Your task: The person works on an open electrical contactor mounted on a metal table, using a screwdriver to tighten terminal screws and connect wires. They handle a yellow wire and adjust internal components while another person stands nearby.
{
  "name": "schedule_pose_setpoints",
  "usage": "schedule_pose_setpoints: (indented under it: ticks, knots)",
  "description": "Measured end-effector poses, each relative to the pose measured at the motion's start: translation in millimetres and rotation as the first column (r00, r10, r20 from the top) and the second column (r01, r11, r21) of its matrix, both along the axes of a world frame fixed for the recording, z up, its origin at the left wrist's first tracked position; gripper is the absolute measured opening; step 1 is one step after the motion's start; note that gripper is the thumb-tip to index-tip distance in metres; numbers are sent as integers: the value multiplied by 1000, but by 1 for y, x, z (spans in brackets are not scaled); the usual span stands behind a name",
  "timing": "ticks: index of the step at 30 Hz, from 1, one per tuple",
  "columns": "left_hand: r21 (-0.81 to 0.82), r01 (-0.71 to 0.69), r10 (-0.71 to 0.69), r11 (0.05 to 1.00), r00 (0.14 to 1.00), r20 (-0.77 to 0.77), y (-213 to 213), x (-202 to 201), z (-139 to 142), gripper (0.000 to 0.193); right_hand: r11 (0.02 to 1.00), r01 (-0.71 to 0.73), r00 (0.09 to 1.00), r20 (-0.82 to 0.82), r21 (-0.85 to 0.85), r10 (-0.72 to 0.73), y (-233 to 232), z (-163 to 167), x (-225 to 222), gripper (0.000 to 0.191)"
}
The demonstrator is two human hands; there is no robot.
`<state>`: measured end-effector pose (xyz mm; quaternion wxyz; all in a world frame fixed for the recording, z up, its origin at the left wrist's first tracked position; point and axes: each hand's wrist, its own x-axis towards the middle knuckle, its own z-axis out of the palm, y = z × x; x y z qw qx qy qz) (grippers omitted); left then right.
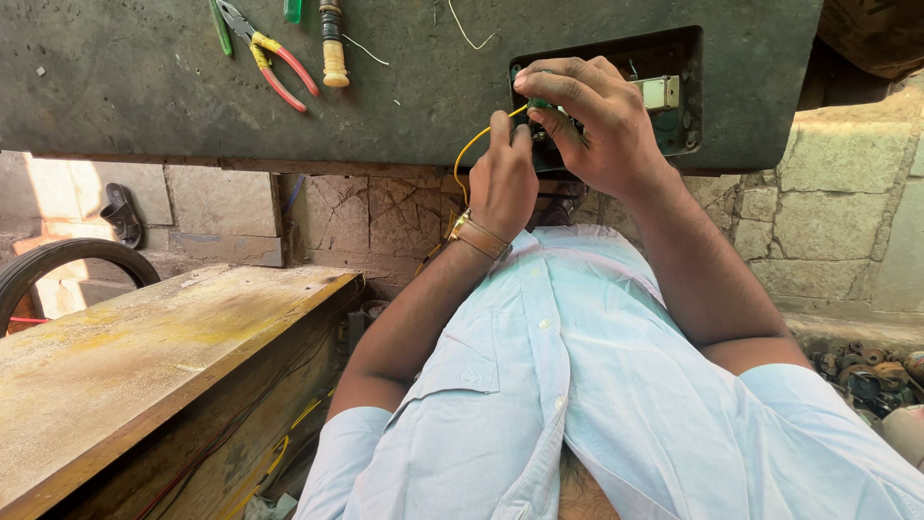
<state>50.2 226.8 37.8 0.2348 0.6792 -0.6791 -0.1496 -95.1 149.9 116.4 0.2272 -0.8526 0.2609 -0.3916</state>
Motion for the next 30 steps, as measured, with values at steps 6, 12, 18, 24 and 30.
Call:
schedule_pose_setpoints:
  ticks: [6,12,18,24,30]
  knots:
    - [4,17,-17,1000,999,-40,-2,2,0,11,1000,7,1000,3,23,-8,-1,-1,0,27]
    - [16,-3,4,1000,994,-105,-3,3,-1,9,1000,-5,1000,25,31,4,-2,-1,0,26]
    - [5,-65,64,998,977,-201,0,-2,-3,14,1000,1,1000,5,9,-1,-4,0,3,28]
    - [-32,-8,2,999,982,-186,2,2,-4,23,1000,17,1000,-3,27,-17,-5,3,4,32]
    - [-37,7,-14,999,979,-203,0,4,-3,23,1000,10,976,219,-9,-8,-6,20,-6,26]
